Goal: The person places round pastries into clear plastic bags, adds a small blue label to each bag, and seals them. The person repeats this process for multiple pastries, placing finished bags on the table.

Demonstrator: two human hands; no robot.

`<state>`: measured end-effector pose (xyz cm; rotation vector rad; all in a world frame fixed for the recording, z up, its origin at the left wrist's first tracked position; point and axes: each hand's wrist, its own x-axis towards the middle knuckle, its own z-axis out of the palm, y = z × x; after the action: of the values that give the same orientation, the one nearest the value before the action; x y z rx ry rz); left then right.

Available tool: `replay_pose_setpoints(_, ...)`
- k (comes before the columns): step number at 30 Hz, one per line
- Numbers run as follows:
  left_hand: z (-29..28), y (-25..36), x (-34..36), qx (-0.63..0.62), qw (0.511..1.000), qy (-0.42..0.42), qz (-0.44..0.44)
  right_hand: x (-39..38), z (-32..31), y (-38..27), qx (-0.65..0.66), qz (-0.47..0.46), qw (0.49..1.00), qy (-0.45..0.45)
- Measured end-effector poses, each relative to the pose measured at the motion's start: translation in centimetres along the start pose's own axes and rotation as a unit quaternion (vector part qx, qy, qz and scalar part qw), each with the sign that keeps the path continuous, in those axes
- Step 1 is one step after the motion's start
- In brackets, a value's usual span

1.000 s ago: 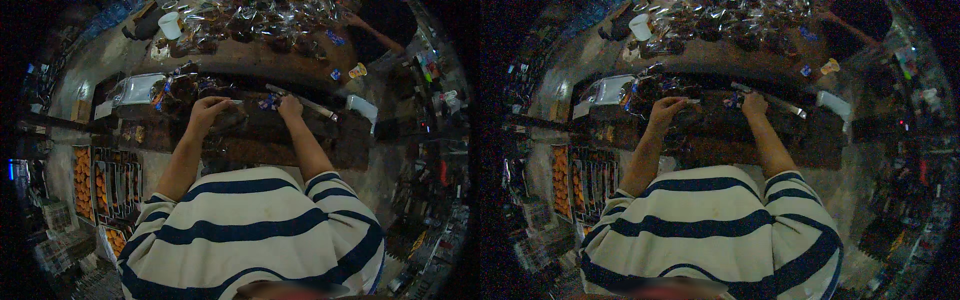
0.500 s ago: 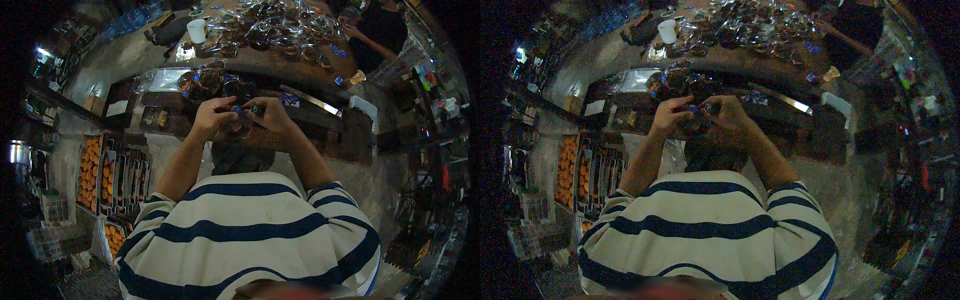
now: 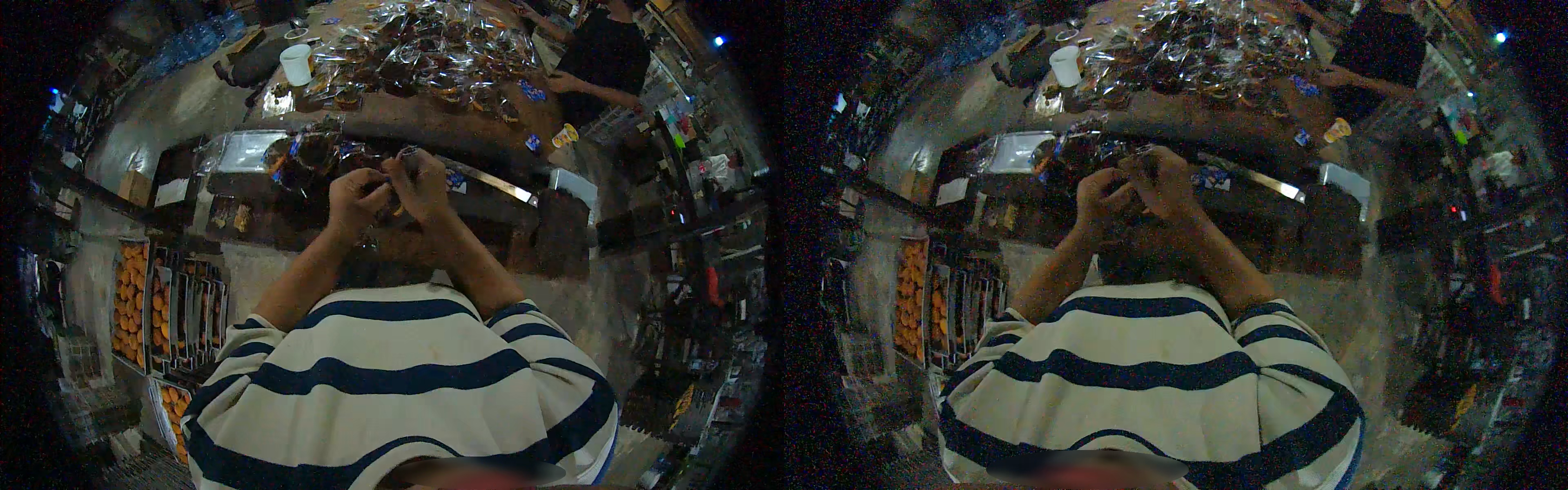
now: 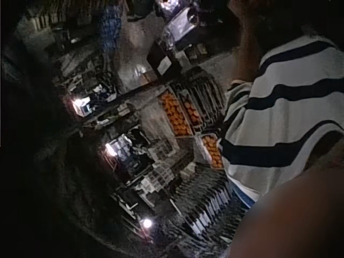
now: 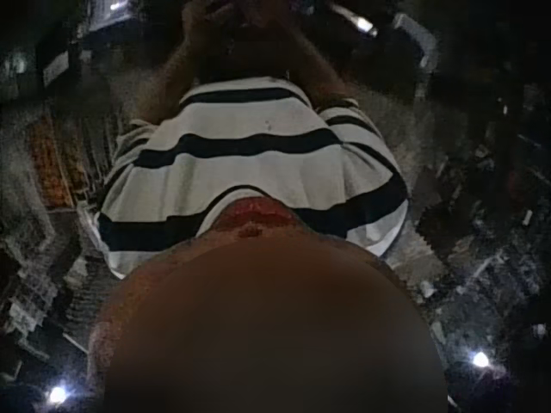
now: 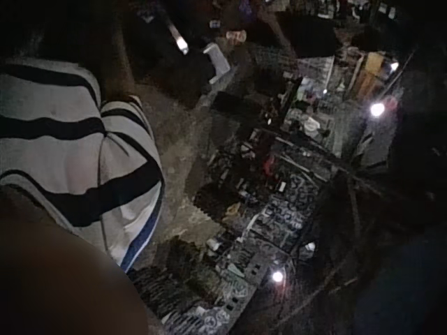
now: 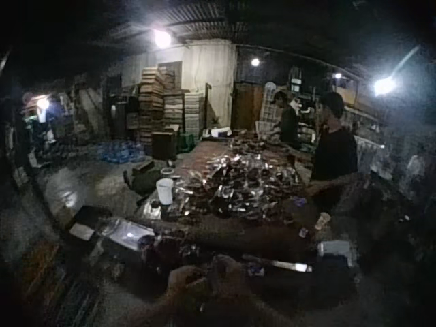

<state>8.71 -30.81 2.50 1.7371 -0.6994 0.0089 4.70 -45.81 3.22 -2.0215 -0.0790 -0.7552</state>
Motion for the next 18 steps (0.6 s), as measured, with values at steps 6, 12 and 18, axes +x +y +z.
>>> replay_pose_setpoints(6, 4.6, -2.5, 3.3, -0.027, 0.999, -0.019, -0.013, 2.5, -1.2, 4.9, 0.022, 0.130, 0.991, -0.026)
replay_pose_setpoints(12, 2.4, -7.2, 8.3, -0.006, 0.969, -0.202, -0.140, 2.6, -3.3, 11.4, 0.109, 0.109, 0.987, 0.033)
replay_pose_setpoints(18, -2.7, -7.0, 10.2, -0.181, 0.968, -0.010, -0.172, -0.4, -7.4, 14.5, 0.248, 0.263, 0.930, 0.074)
